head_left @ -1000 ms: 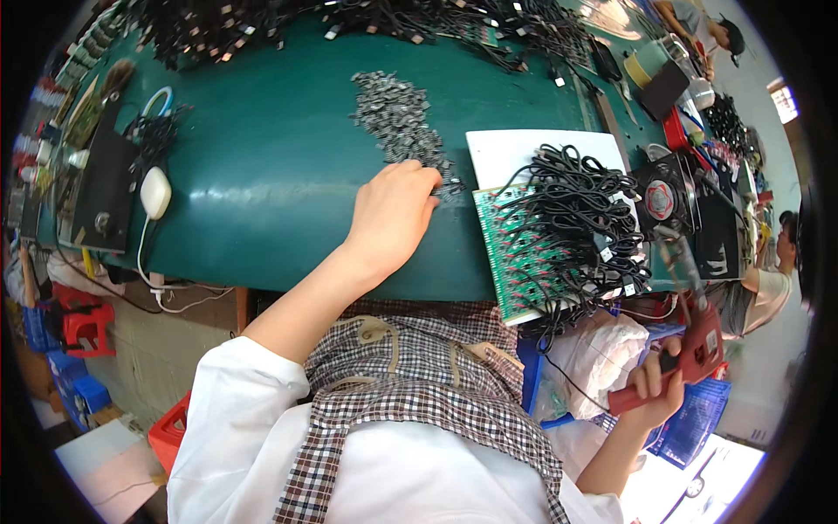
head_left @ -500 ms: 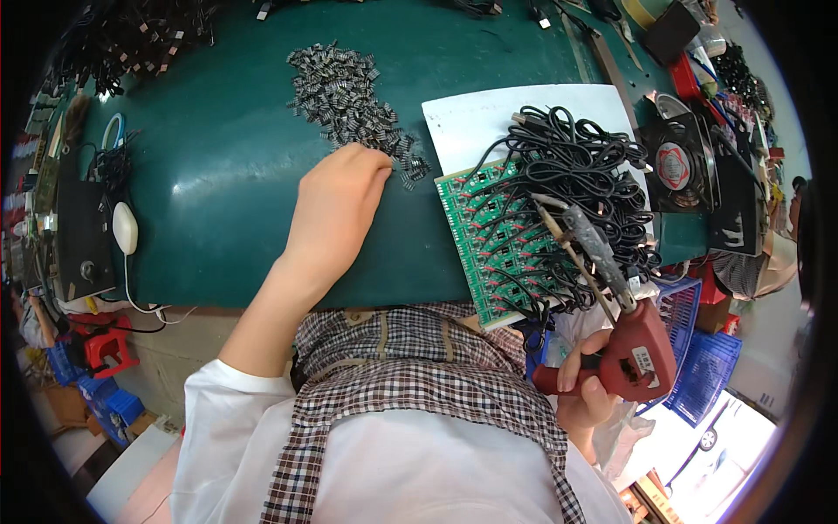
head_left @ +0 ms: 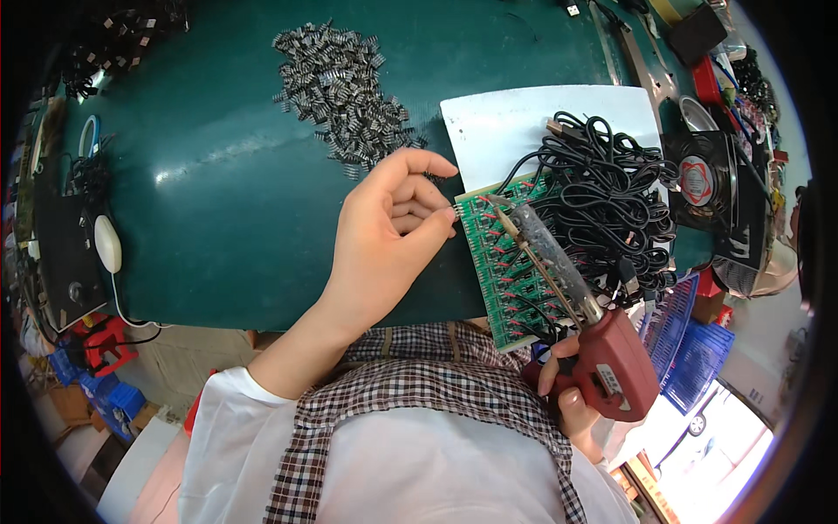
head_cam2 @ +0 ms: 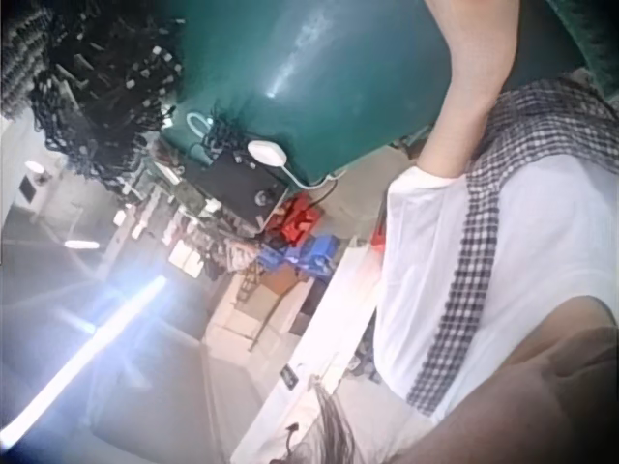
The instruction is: The person solders electronic components onto circuit boards connected to cables using a soldering gun and places completed boards into a crate.
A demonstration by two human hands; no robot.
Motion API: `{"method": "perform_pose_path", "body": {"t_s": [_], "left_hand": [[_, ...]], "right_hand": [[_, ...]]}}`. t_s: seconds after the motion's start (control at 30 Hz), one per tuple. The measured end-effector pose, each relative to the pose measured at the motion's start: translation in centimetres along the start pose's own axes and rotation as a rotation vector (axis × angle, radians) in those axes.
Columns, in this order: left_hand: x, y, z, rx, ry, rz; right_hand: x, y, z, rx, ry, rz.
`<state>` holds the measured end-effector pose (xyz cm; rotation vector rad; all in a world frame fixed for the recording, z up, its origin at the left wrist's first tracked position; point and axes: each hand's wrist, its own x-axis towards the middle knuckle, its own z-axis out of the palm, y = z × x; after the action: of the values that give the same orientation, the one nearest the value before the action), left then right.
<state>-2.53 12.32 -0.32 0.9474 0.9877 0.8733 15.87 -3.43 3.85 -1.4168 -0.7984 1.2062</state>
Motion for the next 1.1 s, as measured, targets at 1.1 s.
{"method": "perform_pose_path", "body": {"t_s": [1.1], "left_hand": [[0.4,-0.9,0.3,-0.040,-0.015,0.036]], "right_hand": [[-0.1,-0.1,-0.9,-0.313,-0.186,0.101]]}}
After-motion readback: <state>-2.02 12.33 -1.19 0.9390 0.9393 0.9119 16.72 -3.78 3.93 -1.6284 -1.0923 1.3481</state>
